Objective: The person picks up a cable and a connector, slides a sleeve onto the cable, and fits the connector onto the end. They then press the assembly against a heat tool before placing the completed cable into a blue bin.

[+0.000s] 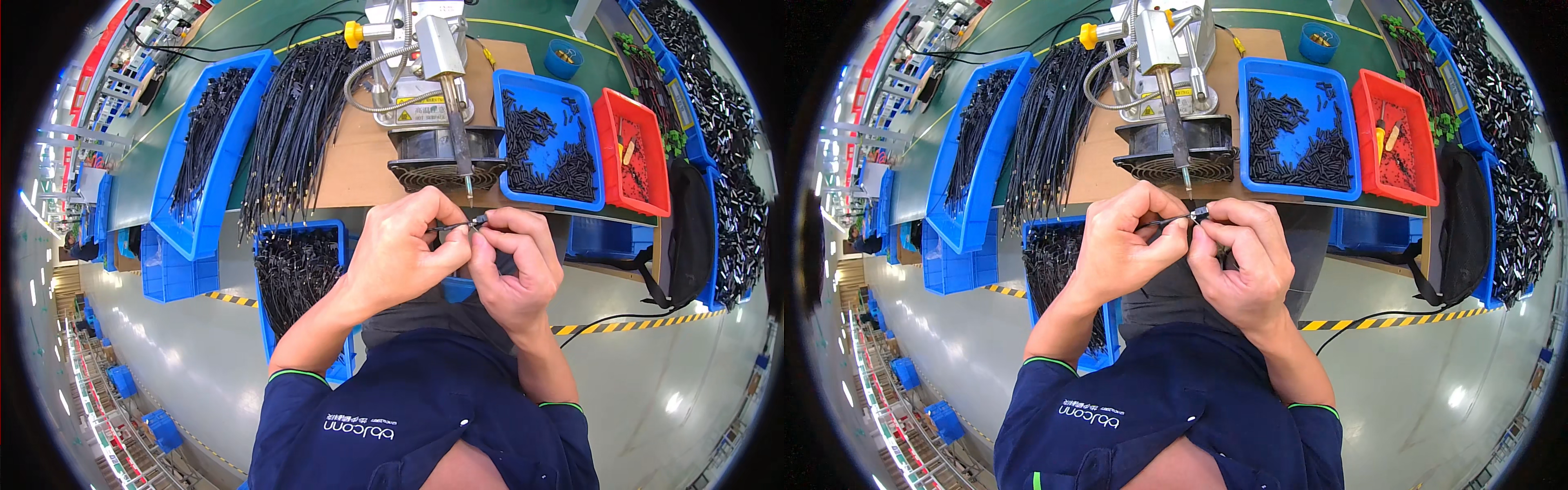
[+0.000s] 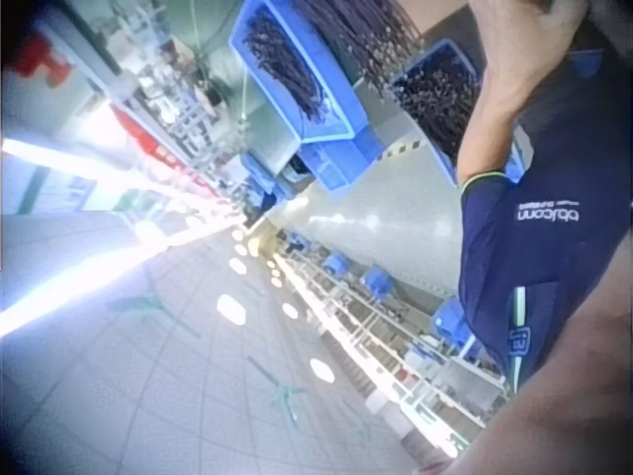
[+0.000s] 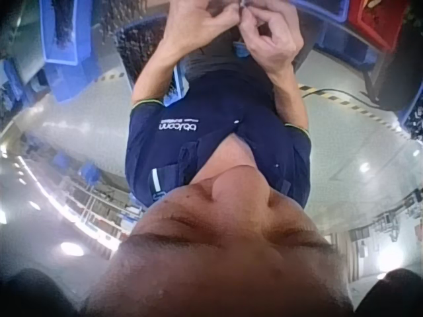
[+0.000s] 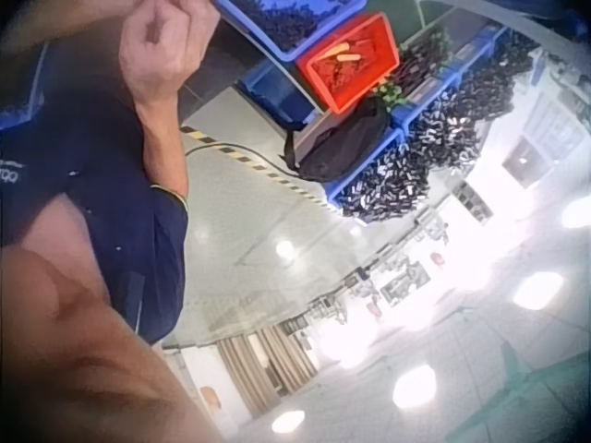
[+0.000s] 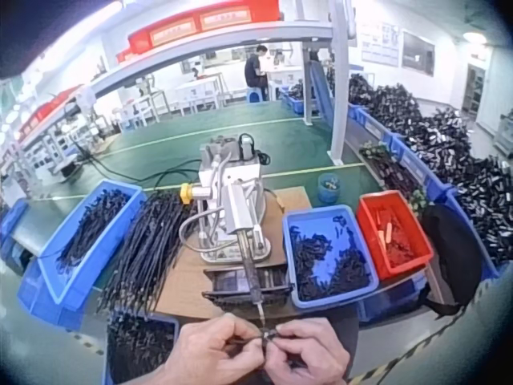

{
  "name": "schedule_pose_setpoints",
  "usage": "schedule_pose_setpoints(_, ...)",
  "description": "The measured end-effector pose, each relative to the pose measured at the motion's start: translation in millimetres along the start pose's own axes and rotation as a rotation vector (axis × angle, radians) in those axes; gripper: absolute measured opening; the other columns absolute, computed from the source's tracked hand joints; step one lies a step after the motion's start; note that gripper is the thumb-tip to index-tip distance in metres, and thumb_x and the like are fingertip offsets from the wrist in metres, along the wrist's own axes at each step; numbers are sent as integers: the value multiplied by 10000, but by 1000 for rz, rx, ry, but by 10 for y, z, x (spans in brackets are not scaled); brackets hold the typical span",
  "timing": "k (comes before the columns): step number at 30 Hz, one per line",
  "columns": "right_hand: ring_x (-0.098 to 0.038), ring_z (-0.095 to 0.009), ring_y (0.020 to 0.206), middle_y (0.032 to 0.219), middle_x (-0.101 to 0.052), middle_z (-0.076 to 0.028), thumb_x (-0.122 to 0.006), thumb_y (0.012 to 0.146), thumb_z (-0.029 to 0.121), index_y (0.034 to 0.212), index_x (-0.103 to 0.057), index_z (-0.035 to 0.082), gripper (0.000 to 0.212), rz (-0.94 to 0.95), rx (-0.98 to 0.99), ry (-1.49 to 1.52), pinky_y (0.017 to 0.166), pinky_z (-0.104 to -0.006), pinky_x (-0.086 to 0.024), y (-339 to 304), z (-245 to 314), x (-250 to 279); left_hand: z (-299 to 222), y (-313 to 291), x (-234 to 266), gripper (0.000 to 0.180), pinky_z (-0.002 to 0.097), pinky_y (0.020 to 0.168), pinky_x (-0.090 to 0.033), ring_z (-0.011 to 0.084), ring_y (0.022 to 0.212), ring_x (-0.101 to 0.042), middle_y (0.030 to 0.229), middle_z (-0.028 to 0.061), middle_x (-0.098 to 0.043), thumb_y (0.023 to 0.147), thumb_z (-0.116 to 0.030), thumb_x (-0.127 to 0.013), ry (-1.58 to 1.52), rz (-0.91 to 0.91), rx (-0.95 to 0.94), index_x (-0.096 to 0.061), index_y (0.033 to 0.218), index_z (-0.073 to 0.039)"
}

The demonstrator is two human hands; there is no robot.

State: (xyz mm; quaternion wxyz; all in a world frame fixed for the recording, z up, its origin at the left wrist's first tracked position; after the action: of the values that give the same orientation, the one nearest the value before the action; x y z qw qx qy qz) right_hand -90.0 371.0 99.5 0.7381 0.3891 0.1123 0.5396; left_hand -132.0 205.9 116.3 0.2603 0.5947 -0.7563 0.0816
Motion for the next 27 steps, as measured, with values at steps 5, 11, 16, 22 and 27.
schedule_pose_setpoints(5, -675, -141, 864, 991, -731, -111, -717, 992, -37, 1108, -687, -21, 121, -41, -350, 365, 734, -261, -546, -180, -136, 135, 108, -86, 0, 75, 206, 571, -425, -7, 663, -509, 855, 1, -738, 901, -17, -754, -201, 133, 196, -696, 946, -3)
schedule_pose_setpoints(11, -487, 22, 703, 831, -632, 64, -709, 1029, 6, 1200, -712, -26, 174, 109, -764, 718, 616, -172, -374, -301, -170, 131, 243, -206, -171, 90, 201, 660, -463, 3, 760, -564, 922, 15, -742, 958, -40, -755, -487, 255, 347, -707, 1018, 7)
schedule_pose_setpoints(16, -451, 32, 651, 770, -633, 77, -762, 1006, 47, 1147, -753, -39, 166, 222, -782, 513, 566, -180, -350, -405, -332, 235, 175, -233, -122, 130, 287, 653, -509, 134, 739, -664, 905, 78, -744, 970, -113, -796, -58, 233, 21, -764, 1002, 9)
schedule_pose_setpoints(22, -722, -186, 800, 939, -786, -119, -742, 1012, 136, 1121, -776, -25, 196, 163, -539, -203, 726, -331, -561, 64, -761, 566, 493, -561, 82, 127, 311, 658, -527, 197, 736, -695, 893, 99, -749, 951, -124, -808, 116, 131, 87, -779, 981, -4)
schedule_pose_setpoints(27, -727, -452, 955, 1019, -736, -247, -666, 1041, 309, 1149, -766, -18, 358, 313, -357, -913, 862, -535, -576, 468, -1158, 672, 995, -948, 540, 156, 318, 688, -527, 189, 746, -689, 864, 107, -740, 952, -147, -811, 292, -56, 330, -786, 1004, -2)
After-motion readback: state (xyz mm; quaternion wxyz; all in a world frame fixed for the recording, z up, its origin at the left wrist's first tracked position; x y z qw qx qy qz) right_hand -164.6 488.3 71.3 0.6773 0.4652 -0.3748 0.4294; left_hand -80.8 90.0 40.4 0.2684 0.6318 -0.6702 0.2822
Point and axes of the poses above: each hand's wrist, its own y-axis towards the middle knuckle, its own x-axis out of the back of the hand, z = x × y, the point moved 5 cm from there along y, towards the middle knuckle
